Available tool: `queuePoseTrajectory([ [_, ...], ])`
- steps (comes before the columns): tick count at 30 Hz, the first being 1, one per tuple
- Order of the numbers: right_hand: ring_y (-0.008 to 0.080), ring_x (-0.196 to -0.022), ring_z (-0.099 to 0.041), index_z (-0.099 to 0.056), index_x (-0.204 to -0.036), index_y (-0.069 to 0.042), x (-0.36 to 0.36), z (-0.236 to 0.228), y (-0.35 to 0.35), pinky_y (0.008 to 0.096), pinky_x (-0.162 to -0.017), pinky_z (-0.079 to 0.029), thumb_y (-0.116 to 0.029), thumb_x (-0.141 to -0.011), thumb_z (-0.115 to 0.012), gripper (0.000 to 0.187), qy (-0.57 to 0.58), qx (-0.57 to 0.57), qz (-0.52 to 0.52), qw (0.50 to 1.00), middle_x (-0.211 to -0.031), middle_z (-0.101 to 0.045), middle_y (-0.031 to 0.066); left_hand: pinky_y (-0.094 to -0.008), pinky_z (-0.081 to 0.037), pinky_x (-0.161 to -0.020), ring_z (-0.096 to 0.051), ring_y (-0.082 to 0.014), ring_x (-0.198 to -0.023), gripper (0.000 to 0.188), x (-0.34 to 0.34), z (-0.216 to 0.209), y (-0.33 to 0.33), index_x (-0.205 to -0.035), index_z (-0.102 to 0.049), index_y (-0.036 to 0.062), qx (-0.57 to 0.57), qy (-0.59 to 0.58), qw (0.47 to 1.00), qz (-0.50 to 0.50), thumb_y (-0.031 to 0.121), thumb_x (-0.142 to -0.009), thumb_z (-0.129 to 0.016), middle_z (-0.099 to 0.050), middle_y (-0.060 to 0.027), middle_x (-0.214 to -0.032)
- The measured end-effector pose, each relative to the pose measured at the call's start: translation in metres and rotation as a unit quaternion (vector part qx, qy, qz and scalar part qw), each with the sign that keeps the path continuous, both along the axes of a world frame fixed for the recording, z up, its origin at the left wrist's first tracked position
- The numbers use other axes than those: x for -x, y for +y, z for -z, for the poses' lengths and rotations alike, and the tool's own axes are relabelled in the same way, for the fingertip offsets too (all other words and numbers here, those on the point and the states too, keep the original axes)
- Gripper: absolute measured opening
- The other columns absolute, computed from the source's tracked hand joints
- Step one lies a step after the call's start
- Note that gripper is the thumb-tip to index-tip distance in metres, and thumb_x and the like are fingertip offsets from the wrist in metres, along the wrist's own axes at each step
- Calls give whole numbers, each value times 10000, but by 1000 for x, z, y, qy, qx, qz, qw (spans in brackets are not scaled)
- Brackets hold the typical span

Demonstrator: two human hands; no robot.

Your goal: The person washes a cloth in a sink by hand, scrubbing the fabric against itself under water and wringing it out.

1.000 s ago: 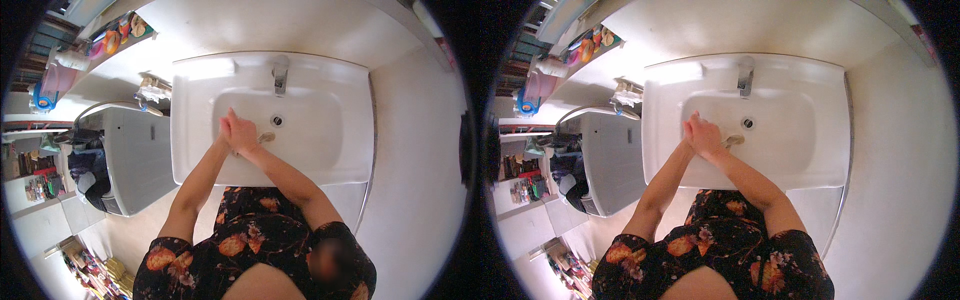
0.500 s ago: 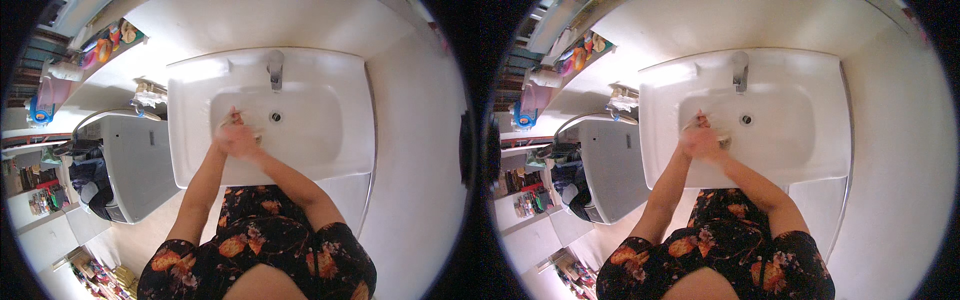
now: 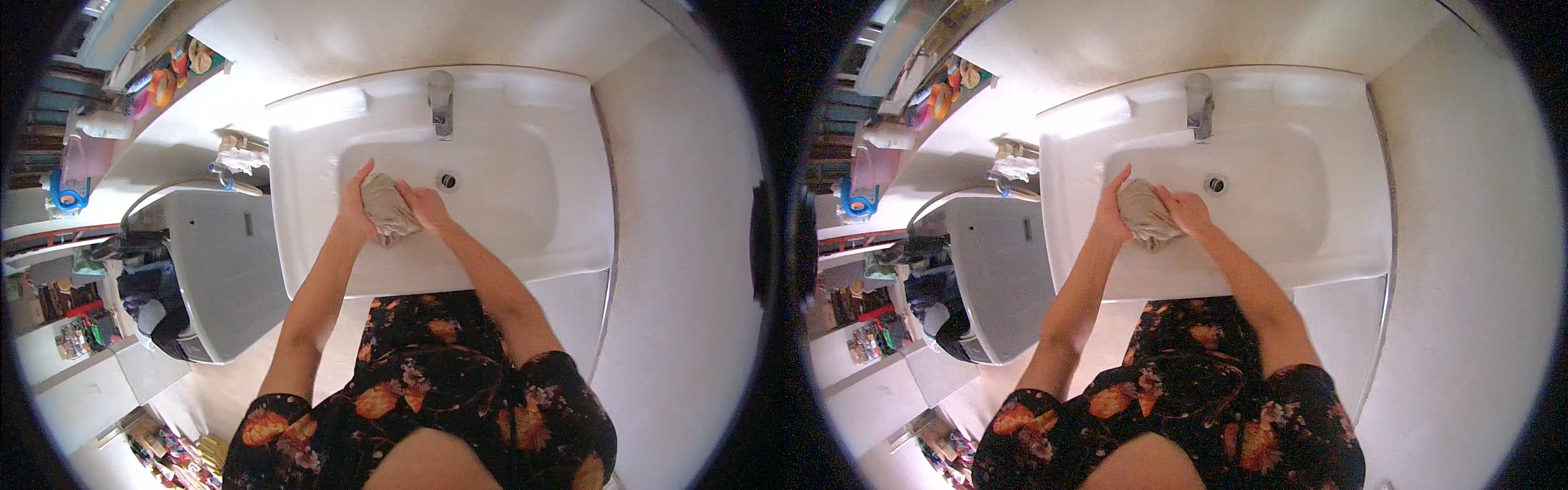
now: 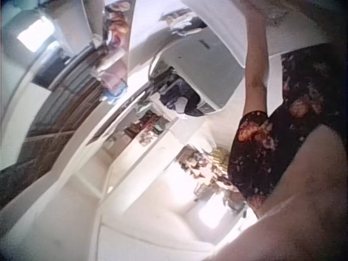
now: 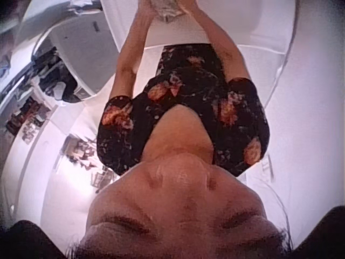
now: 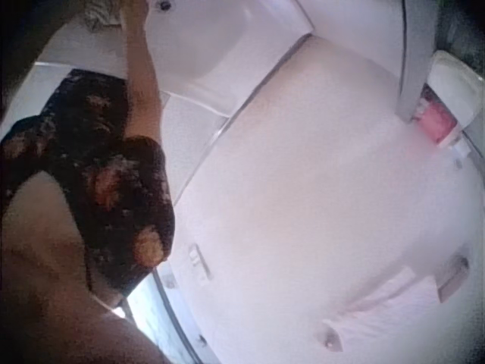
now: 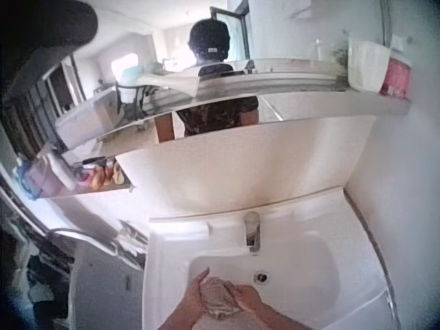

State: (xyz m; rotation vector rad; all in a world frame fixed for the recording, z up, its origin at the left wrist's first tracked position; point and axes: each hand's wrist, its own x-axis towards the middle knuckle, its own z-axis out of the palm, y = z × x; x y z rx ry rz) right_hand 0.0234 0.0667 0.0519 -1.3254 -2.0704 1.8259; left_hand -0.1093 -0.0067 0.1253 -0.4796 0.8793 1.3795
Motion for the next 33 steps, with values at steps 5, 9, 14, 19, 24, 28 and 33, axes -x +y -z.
queuePoseTrajectory([
  [5, 91, -644, -528, -675, -911, -14, -77, -64, 36, 282, -597, -454, -405, -778, -694, 413, 90, 1, -188, 978, -699, -623, 27, -475, -475, -838, -585, -293, -881, 244, 28, 10, -16, -961, -587, 68, 19, 72, 994, -84, 274, -831, -569, -610, -119, -944],
  [9, 111, -738, -591, -652, -991, -1, -106, -99, 70, 272, -670, -484, -209, -750, -719, 325, 98, -17, -109, 989, -834, -667, 41, -452, -483, -863, -590, -272, -929, 246, -27, 34, 3, -948, -601, 43, -3, -20, 996, -90, 258, -838, -554, -625, -127, -981],
  [14, 234, -653, -604, -631, -781, -9, -48, -35, 20, 374, -634, -490, -294, -777, -639, 285, 97, -318, 41, 942, -699, -626, 131, -430, -494, -819, -588, -255, -947, 238, -64, 84, 33, -962, -594, 51, -177, -112, 975, -71, 247, -910, -471, -615, -110, -1041],
  [19, 358, -655, -596, -612, -783, -23, -32, 3, 26, 469, -619, -474, -345, -842, -530, 337, -67, -347, -23, 935, -712, -616, 173, -380, -485, -838, -580, -248, -975, 345, -98, 142, 32, -1089, -556, 63, -91, -44, 994, -47, 340, -944, -413, -610, -104, -1071],
  [24, 376, -628, -594, -600, -696, -33, -13, -25, -5, 476, -612, -465, -403, -905, -433, 456, 50, -385, -85, 918, -658, -606, 183, -417, -453, -882, -554, -239, -1023, 326, -75, 135, 7, -1106, -555, 89, -191, -89, 975, -69, 333, -930, -430, -598, -83, -1091],
  [28, 376, -626, -591, -596, -678, 1, 0, -15, -8, 445, -623, -477, -510, -868, -475, 559, 23, -316, -55, 947, -665, -607, 208, -433, -457, -867, -560, -241, -1003, 311, -55, 124, 6, -1086, -557, 86, -75, 163, 980, 84, 327, -903, -482, -606, -84, -1061],
  [33, 273, -652, -637, -665, -861, 28, -18, -8, 42, 389, -680, -509, -460, -820, -591, 496, -69, 65, -97, 991, -734, -640, 209, -472, -449, -887, -570, -282, -989, 250, 9, 68, 10, -1049, -588, 80, -153, -60, 982, -90, 265, -890, -536, -608, -116, -1069],
])
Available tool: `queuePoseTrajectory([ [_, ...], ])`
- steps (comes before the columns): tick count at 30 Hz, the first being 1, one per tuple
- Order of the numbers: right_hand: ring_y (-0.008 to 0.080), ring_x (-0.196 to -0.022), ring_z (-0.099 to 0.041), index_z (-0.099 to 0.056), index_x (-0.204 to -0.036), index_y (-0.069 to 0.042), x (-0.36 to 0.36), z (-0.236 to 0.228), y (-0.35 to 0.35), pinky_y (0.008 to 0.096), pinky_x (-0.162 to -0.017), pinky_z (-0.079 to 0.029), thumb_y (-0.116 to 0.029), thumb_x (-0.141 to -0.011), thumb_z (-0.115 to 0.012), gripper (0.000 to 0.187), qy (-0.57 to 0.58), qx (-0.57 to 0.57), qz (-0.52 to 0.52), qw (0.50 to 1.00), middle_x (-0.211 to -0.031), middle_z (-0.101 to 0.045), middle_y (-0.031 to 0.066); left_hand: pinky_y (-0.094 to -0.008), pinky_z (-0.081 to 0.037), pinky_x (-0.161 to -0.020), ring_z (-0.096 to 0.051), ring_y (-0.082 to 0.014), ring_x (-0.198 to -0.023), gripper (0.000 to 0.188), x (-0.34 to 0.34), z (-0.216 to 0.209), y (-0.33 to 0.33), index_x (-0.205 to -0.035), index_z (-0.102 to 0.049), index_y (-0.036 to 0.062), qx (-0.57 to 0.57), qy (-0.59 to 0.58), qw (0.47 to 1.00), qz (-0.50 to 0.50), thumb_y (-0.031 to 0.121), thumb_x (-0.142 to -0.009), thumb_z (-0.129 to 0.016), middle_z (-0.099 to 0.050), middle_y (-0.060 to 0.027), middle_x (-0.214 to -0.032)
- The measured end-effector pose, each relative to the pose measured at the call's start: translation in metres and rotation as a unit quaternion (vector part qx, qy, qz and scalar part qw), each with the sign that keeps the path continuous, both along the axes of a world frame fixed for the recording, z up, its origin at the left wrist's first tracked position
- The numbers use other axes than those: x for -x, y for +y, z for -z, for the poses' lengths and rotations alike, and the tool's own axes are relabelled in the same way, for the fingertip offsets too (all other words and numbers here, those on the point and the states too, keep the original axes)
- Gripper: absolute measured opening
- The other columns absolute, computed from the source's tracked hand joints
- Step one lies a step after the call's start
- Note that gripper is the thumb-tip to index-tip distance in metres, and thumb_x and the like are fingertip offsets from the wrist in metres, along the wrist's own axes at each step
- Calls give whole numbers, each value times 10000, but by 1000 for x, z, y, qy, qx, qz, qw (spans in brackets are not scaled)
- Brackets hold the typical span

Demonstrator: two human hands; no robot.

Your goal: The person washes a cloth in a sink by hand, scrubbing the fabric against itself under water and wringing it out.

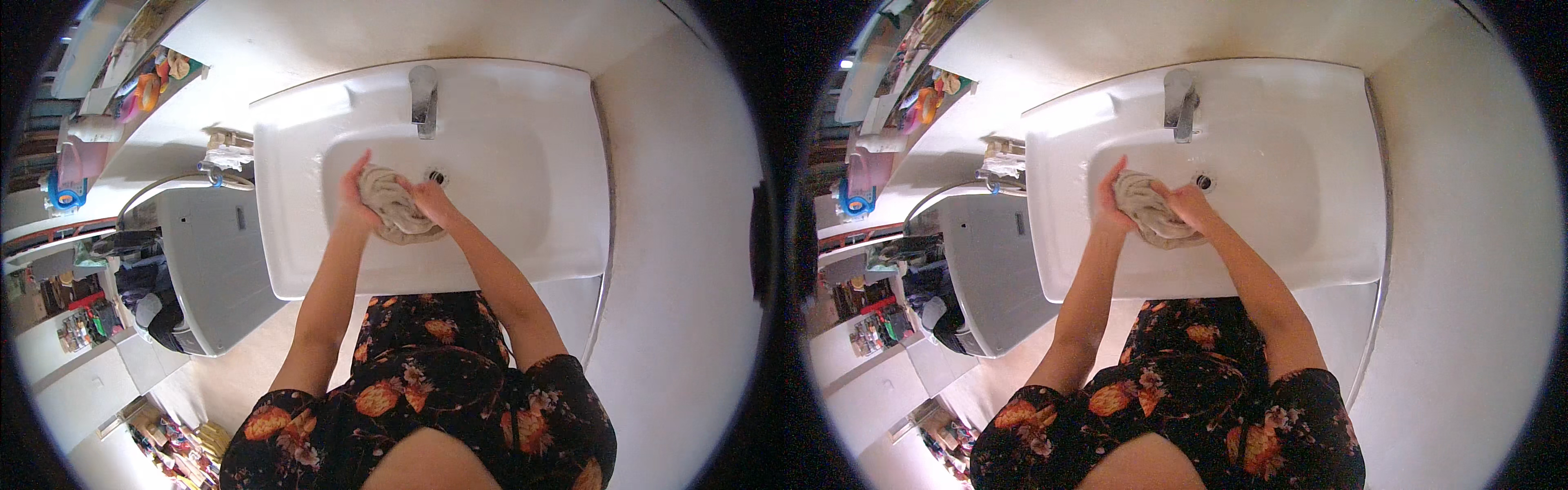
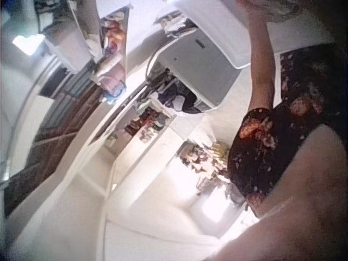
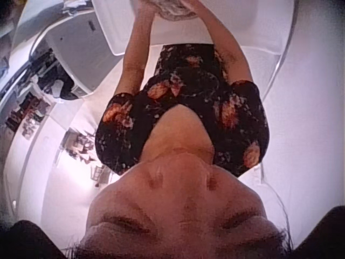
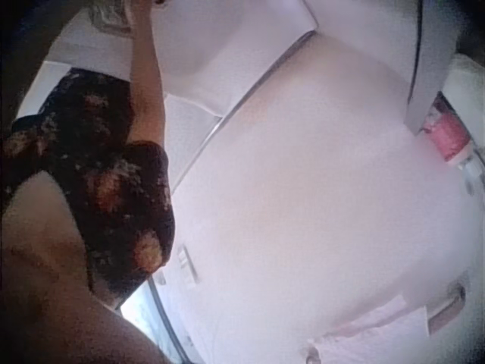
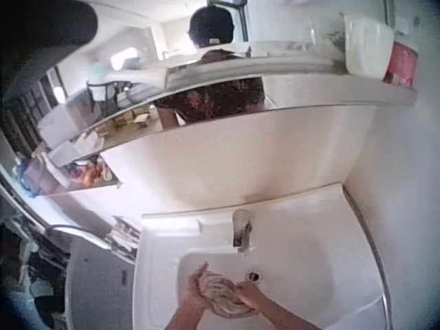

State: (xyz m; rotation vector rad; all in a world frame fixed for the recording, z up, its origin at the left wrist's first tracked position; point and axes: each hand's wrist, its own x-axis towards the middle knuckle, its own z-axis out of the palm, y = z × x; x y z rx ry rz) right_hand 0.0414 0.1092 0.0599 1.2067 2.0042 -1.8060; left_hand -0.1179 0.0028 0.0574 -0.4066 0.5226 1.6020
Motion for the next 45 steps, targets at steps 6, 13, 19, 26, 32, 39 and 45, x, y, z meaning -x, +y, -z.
queuePoseTrajectory([
  [6, 281, -854, -639, -593, -1054, 15, -32, 14, -10, 382, -836, -484, -169, -721, -644, 384, 183, -173, 171, 953, -879, -647, 198, -448, -489, -846, -587, -285, -942, 323, -32, -4, 15, -1039, -585, 35, 136, 57, 987, -58, 324, -900, -552, -620, -119, -1013],
  [13, 320, -835, -610, -588, -993, -18, 15, -2, -48, 421, -758, -476, -312, -764, -647, 377, 92, -356, -21, 930, -909, -625, 187, -448, -480, -880, -576, -293, -979, 462, -30, 117, -39, -1073, -571, 36, 68, 170, 983, -28, 460, -904, -500, -607, -125, -1084],
  [19, 164, -799, -588, -622, -982, -10, -11, 49, 12, 311, -734, -471, -316, -812, -664, 353, 205, 111, 120, 965, -870, -635, 85, -507, -465, -867, -587, -325, -951, 439, -41, -41, 14, -1053, -583, 46, 80, 5, 997, -19, 450, -895, -518, -608, -149, -1060],
  [26, 300, -944, -595, -597, -970, -1, -6, 11, -6, 384, -825, -458, -213, -746, -657, 314, 192, -186, 51, 962, -1018, -623, 178, -438, -500, -843, -596, -317, -940, 353, -41, 16, -20, -1041, -579, 51, 96, 69, 991, -58, 365, -879, -585, -616, -161, -1006],
  [32, 357, -856, -607, -598, -798, -22, 25, -8, -45, 421, -758, -467, -423, -809, -571, 402, 110, -362, -20, 926, -881, -634, 192, -407, -488, -848, -598, -255, -916, 421, -61, 14, -24, -1095, -559, 53, 119, 93, 986, 65, 405, -867, -566, -618, -98, -1015],
  [39, 201, -752, -614, -700, -830, -37, -11, 7, -5, 342, -714, -468, -638, -791, -549, 621, 64, 107, -102, 987, -767, -653, 97, -410, -483, -846, -606, -231, -845, 222, 0, -52, -33, -847, -643, 31, 97, 250, 963, 18, 190, -694, -624, -637, -103, -922],
  [45, 192, -763, -638, -634, -1054, 2, -88, 16, 23, 282, -723, -501, -147, -761, -662, 329, 284, 134, 143, 939, -881, -663, 98, -454, -464, -901, -557, -301, -1008, 357, 26, 16, -80, -1013, -557, -28, -78, 73, 994, 12, 118, -688, -537, -580, -176, -1044],
])
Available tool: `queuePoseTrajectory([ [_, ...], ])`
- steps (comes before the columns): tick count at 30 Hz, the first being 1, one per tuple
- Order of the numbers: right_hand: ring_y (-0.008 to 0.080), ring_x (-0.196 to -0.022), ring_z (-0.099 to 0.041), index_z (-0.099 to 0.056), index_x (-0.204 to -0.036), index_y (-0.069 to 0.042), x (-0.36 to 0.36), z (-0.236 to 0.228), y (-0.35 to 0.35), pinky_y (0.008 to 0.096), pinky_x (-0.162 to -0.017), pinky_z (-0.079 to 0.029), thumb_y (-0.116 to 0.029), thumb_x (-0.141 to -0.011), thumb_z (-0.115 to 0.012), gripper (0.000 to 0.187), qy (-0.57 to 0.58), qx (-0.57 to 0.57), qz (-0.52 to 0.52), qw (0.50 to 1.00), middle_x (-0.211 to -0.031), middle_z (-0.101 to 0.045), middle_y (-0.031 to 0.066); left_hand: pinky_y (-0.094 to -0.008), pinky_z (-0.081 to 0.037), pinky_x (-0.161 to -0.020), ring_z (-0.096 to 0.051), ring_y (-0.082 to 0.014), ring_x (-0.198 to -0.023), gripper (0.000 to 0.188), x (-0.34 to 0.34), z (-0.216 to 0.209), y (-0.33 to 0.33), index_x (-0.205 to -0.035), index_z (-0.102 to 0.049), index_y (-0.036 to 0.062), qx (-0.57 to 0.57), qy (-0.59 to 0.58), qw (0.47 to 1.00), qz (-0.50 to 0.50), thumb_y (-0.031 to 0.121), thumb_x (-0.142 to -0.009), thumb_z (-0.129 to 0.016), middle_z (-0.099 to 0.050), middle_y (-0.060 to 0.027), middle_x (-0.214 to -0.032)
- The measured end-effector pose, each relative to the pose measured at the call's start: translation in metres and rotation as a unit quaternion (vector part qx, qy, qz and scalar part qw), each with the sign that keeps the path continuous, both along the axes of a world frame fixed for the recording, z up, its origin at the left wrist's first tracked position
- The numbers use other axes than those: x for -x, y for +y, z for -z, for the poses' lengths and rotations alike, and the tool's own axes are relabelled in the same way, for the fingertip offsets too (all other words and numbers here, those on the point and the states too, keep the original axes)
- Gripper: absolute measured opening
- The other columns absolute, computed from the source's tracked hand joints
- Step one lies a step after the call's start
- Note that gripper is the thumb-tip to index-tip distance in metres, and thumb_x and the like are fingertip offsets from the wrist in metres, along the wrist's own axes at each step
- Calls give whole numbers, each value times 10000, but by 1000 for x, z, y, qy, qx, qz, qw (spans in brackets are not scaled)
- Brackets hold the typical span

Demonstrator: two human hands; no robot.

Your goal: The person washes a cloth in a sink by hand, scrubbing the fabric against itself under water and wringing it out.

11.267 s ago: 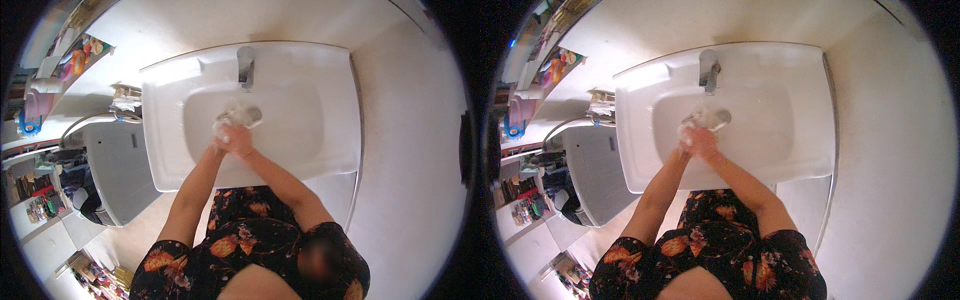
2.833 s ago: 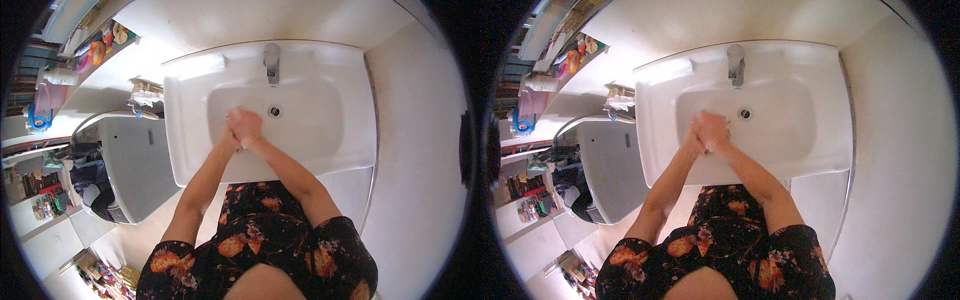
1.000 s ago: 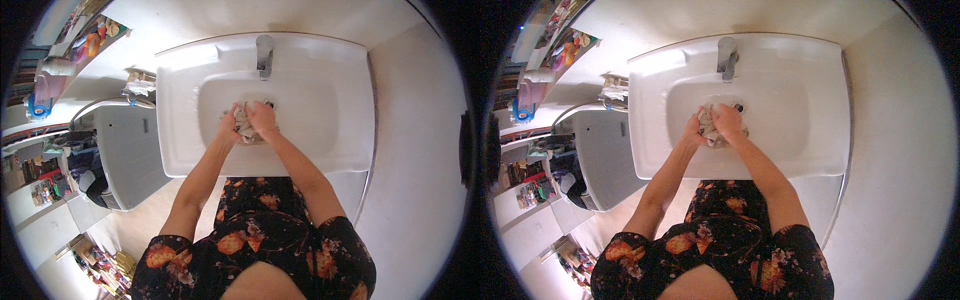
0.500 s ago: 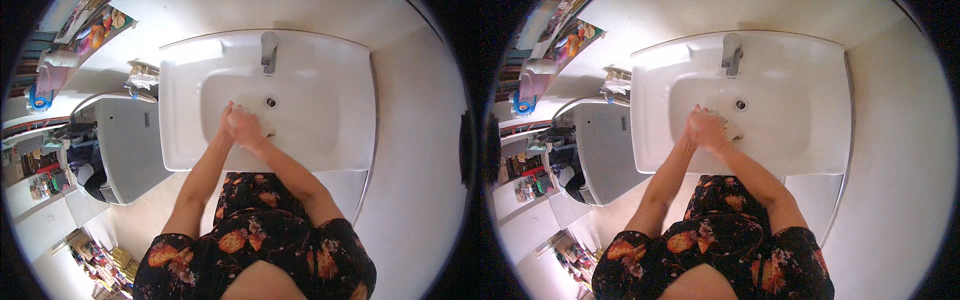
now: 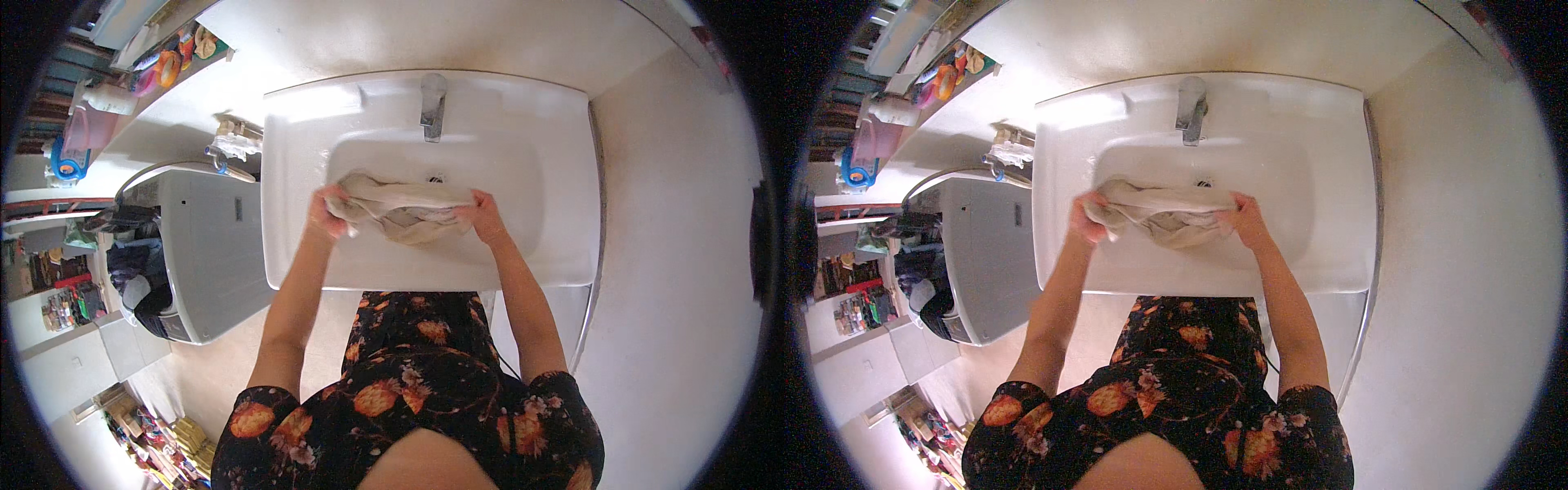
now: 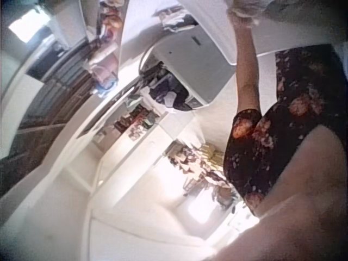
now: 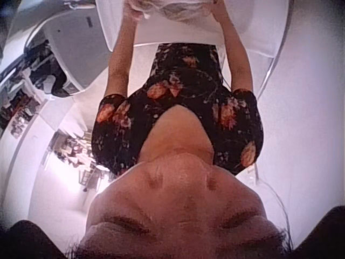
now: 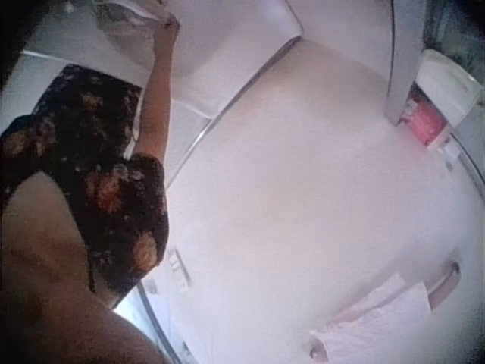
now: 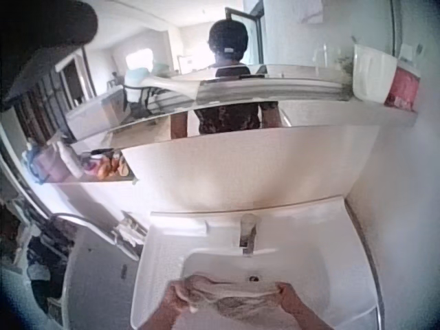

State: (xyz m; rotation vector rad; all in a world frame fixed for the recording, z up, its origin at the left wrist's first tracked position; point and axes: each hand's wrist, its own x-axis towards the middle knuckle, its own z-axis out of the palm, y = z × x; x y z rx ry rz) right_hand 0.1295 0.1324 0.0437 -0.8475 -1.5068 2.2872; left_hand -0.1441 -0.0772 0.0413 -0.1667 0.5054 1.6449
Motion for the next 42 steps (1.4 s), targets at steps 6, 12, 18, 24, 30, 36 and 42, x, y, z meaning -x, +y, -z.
queuePoseTrajectory([
  [6, 343, -804, -630, -608, -1008, -21, 49, -33, -65, 427, -753, -498, -264, -778, -611, 334, -120, -589, 51, 797, -952, -631, 183, -462, -449, -917, -548, -312, -1039, 348, -121, 1, 76, -1142, -529, 14, 194, -44, 980, -30, 206, -862, -452, -591, -148, -1086],
  [12, 355, -750, -621, -658, -763, -47, 38, 8, -8, 440, -693, -483, -464, -846, -511, 449, -320, -449, -52, 832, -744, -633, 186, -449, -481, -870, -597, -274, -960, 388, -125, -8, 86, -1137, -533, 29, 134, -30, 990, 28, 345, -920, -474, -600, -128, -1084],
  [18, 181, -690, -564, -672, -834, -22, 23, -29, 35, 347, -663, -462, -608, -823, -522, 605, -263, -42, -211, 940, -737, -629, 75, -388, -492, -859, -630, -266, -876, 841, -41, -54, 62, -1276, -415, -2, 199, 558, 623, 511, 377, -638, -810, -577, -168, -1161],
  [24, 158, -686, -529, -670, -948, -33, 56, -80, 20, 329, -673, -437, -468, -764, -656, 472, -44, -230, -343, 910, -739, -628, 50, -374, -484, -821, -621, -254, -920, 643, -88, -94, 89, -1104, -595, 7, 28, 791, 545, 275, 366, -621, -822, -656, -143, -982],
  [30, 161, -724, -569, -659, -954, -33, 31, -41, 45, 344, -651, -449, -382, -703, -718, 433, -247, -392, -488, 740, -747, -633, 75, -346, -515, -755, -636, -208, -854, 385, -71, -80, 68, -1041, -605, -13, 165, 427, 856, 241, 193, -735, -717, -648, -121, -931],
  [36, 270, -805, -604, -621, -1044, -54, -19, 63, 60, 397, -709, -483, -307, -699, -683, 433, -146, -193, -38, 970, -893, -634, 153, -442, -516, -832, -616, -287, -944, 418, -89, -29, 69, -1152, -512, 8, 170, 92, 981, 34, 177, -789, -631, -600, -130, -1066],
  [42, 341, -843, -612, -637, -965, -93, 70, -30, -79, 471, -687, -478, -351, -779, -602, 320, -154, -517, -101, 836, -944, -633, 166, -420, -509, -815, -610, -255, -950, 416, -110, 87, 68, -1159, -519, 47, 55, 184, 980, 44, 306, -839, -579, -602, -95, -1064],
])
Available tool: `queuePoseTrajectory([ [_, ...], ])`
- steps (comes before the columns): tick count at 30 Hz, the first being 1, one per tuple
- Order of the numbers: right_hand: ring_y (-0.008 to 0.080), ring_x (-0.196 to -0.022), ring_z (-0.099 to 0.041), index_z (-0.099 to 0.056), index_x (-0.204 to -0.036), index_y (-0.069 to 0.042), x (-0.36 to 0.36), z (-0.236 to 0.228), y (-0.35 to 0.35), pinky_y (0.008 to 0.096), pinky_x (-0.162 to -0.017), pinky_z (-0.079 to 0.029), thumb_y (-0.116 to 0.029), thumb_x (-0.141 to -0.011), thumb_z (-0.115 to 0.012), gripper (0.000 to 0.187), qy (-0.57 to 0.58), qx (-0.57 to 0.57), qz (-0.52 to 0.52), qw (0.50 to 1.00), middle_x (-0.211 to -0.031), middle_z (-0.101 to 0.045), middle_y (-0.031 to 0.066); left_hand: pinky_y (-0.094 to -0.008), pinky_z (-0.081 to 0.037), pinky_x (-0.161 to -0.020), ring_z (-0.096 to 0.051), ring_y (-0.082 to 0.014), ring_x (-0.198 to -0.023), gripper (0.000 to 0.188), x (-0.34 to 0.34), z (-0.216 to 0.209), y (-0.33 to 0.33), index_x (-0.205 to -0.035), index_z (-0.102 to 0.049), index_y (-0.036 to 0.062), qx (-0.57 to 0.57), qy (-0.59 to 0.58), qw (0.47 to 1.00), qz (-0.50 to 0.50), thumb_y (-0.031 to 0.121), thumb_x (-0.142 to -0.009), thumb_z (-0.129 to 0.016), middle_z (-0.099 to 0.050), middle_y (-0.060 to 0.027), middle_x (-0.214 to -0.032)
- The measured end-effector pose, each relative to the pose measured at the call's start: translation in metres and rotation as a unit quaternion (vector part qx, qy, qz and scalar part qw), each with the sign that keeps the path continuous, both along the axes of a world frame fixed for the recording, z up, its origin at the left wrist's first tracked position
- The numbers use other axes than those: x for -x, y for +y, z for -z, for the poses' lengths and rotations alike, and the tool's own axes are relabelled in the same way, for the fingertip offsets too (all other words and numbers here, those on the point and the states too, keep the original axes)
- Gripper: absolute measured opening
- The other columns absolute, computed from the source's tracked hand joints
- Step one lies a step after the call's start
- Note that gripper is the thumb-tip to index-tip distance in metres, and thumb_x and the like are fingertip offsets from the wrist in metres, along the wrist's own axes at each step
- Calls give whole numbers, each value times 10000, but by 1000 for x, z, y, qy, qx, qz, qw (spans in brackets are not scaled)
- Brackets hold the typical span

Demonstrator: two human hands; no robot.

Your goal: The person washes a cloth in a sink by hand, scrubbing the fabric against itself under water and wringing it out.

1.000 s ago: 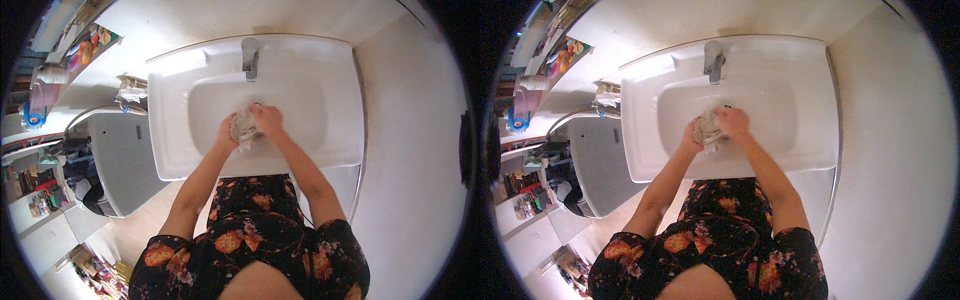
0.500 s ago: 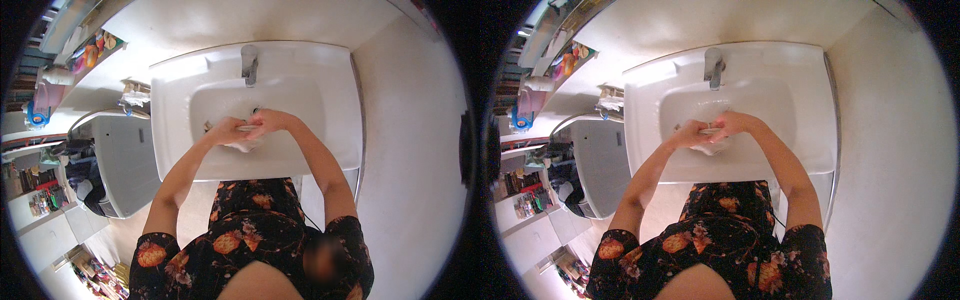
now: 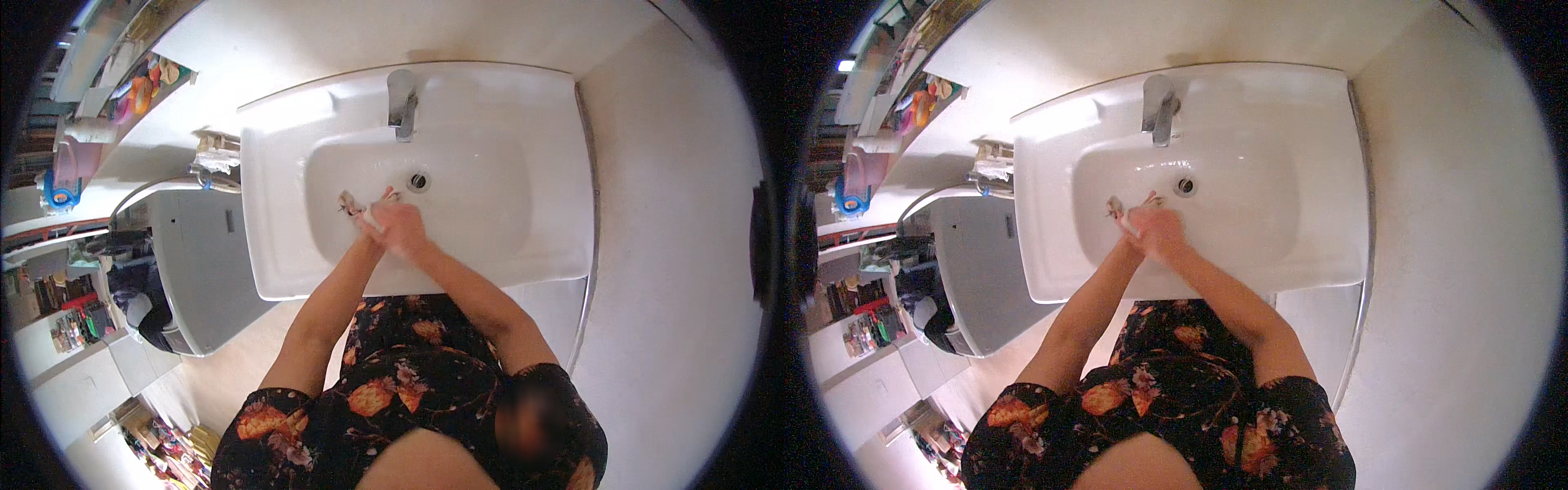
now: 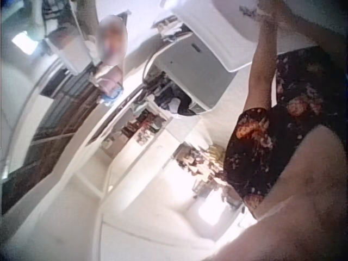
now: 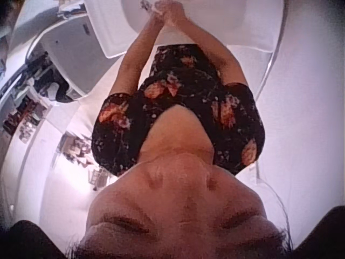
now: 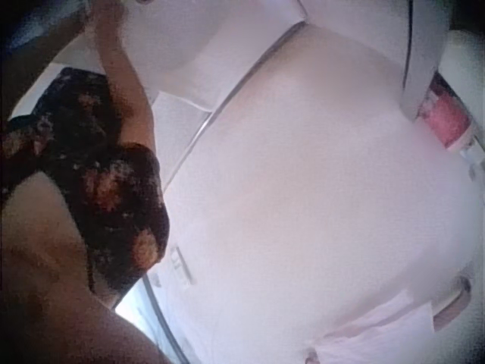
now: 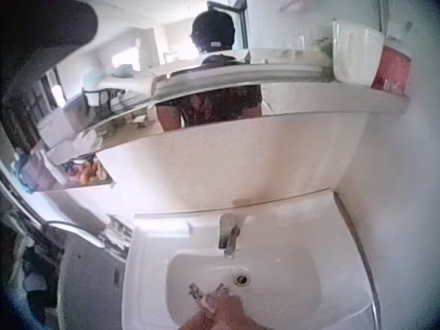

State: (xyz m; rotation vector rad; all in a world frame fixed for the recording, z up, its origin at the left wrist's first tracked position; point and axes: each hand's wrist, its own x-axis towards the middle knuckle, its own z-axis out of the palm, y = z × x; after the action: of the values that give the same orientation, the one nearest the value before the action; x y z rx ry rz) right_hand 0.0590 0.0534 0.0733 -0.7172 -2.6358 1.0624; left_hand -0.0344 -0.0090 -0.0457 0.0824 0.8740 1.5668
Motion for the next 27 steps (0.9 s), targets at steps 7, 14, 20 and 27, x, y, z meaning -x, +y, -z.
queuePoseTrajectory([
  [7, 296, -542, -557, -632, -728, -45, -34, 42, 116, 425, -550, -461, -371, -910, -493, 398, 31, -206, 184, 961, -641, -610, 109, -345, -462, -908, -592, -202, -989, 565, -24, -100, 54, -1242, -475, 19, 50, 82, 987, 127, 382, -834, -620, -586, -93, -1137],
  [14, 136, -570, -486, -531, -907, -49, 34, -84, 132, 258, -479, -392, -208, -840, -531, 173, 127, 722, 140, 665, -747, -541, 63, -376, -406, -964, -535, -287, -1098, 605, 11, -55, 84, -1251, -495, 37, 5, 620, 712, 329, 348, -770, -690, -568, -128, -1206],
  [20, 127, -569, -487, -553, -859, -18, 19, -101, 148, 220, -484, -373, -180, -839, -568, 164, 218, 745, 63, 627, -679, -526, 34, -421, -412, -928, -521, -334, -1080, 543, 9, -62, 135, -1169, -548, 76, -72, 637, 589, 492, 386, -739, -667, -570, -168, -1148],
  [27, 159, -613, -514, -591, -902, -7, -112, -14, 157, 279, -572, -421, -232, -897, -504, 241, 271, 638, 287, 661, -712, -554, 37, -444, -504, -650, -599, -363, -725, 258, -36, -62, 229, -875, -598, 75, -213, 729, 467, 452, 327, -824, -570, -623, -158, -779],
])
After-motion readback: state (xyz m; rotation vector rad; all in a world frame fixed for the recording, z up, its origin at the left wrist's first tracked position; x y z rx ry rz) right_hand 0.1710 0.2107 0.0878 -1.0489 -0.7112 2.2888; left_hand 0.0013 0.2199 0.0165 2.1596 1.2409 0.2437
